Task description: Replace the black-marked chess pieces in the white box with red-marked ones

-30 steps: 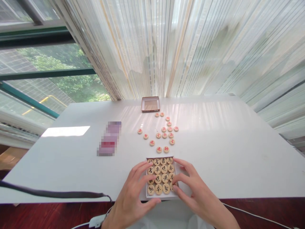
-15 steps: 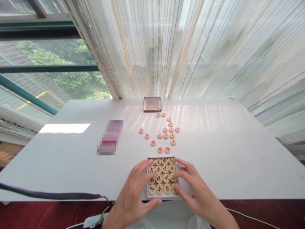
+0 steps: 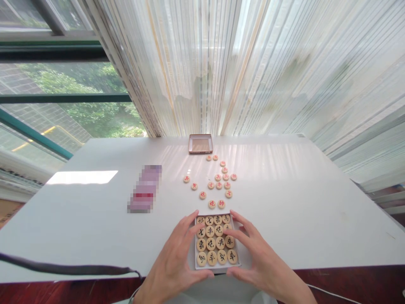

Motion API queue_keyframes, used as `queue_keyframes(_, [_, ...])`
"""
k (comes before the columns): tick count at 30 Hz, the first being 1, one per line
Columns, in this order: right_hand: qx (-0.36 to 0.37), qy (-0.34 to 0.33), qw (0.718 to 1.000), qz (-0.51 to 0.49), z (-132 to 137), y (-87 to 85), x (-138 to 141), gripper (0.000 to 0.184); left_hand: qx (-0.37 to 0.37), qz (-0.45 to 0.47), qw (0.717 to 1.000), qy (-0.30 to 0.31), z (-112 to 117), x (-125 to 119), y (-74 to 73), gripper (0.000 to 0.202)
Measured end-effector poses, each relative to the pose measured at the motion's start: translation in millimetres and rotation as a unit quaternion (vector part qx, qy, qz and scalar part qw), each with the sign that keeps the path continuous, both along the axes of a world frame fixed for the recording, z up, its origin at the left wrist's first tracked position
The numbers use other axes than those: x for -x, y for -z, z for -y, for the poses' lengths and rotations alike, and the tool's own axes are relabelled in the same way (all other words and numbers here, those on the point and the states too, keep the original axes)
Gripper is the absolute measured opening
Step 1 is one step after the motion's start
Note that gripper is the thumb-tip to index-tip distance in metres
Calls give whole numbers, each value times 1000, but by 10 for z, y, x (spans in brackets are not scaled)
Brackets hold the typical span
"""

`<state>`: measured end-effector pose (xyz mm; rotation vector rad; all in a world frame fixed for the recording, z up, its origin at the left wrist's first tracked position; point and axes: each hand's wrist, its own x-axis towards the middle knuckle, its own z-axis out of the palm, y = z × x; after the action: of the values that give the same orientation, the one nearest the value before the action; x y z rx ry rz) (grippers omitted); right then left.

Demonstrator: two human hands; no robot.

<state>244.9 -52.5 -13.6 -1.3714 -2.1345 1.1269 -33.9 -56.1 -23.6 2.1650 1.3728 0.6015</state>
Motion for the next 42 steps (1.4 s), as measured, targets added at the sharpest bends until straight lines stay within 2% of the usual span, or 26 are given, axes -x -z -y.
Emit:
queue_keyframes(8, [18, 18, 999, -22, -104, -60, 33, 72, 12, 28, 999, -11, -26, 1, -41, 99])
queue_keyframes(12, [19, -1, 999, -37, -143, -130, 29, 81, 18, 37, 999, 17, -58, 28, -81, 107])
queue_keyframes(15, [2, -10, 999, -31, -170, -156, 34, 79, 9, 47, 998, 34, -108, 39, -95, 107])
queue_keyframes(22, [-31, -23, 999, -28, -225, -89, 47, 73, -5, 65, 998, 26, -159, 38, -28, 102])
queue_keyframes(26, [-23, -26, 999, -40, -229, -41, 18, 79, 12, 72, 997, 28, -143, 52, -52, 109])
queue_keyframes(27, [-24, -24, 998, -44, -233, -29, 10, 79, 17, 78, 996, 25, -144, 53, -75, 107])
queue_keyframes(29, [-37, -8, 998, -55, -252, -7, -2, 71, 18, 97, 995, -1, -172, 45, -131, 89])
queue_keyframes(32, [-72, 54, 993, -75, -312, 24, -15, 46, -17, 143, 987, -69, -324, 15, -192, 47])
queue_keyframes(34, [-96, 99, 987, -88, -371, 41, -30, 36, -55, 177, 977, -108, -510, -7, -201, 31])
queue_keyframes(38, [-146, 133, 975, -101, -493, 70, -72, 29, -111, 190, 961, -166, -977, -34, -214, 24])
queue_keyframes(42, [-151, 191, 963, -116, -552, 95, -81, 31, -96, 156, 970, -162, -1363, -105, -365, 22])
